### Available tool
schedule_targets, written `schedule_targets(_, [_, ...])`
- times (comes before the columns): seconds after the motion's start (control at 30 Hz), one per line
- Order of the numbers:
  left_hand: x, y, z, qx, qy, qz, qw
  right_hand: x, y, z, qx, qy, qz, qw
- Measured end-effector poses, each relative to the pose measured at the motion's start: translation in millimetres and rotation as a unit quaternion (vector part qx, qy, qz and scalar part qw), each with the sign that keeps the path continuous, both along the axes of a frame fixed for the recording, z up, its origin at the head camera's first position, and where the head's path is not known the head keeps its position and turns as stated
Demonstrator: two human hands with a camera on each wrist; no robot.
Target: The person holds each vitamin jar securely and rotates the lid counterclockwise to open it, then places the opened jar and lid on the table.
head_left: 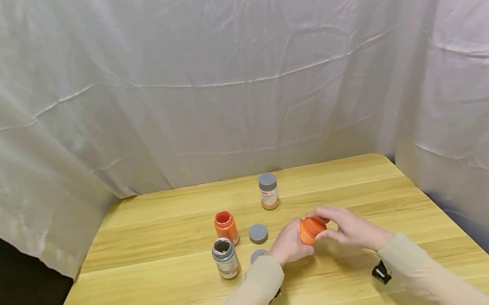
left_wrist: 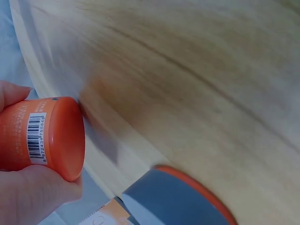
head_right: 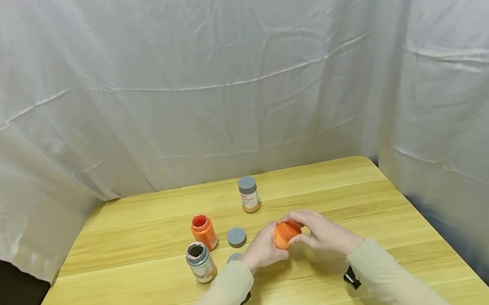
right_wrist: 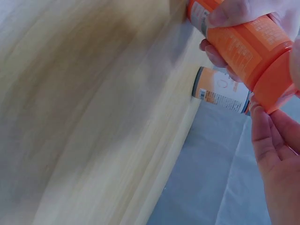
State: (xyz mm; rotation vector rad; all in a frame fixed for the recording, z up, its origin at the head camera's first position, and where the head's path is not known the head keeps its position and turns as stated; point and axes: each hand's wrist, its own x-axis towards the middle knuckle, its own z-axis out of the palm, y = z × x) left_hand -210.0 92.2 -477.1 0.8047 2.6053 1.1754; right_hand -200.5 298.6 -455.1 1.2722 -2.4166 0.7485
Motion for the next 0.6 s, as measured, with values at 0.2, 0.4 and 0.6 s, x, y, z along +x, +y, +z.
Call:
schedule_targets(0.2, [0.1,-1.3,-1.2,0.022,-0.011,0.005,0.9997,-1.7,-1.3,0.9,-0.006,0.032,0.006,0.9995])
schedule_targets(0.4, [-0.4,-1.0,-2.5,0.03,-0.013,0.004,0.9995,-0.5,-1.0,2.1,-0.013,0.013,0.0,0.9998])
schedule_targets(0.6, [0.7,-1.4,0.1,0.019,-0.008,0.006,0.9998,2.5,-2.3,6.3,-0.019,-0.038,-0.023,0.9988])
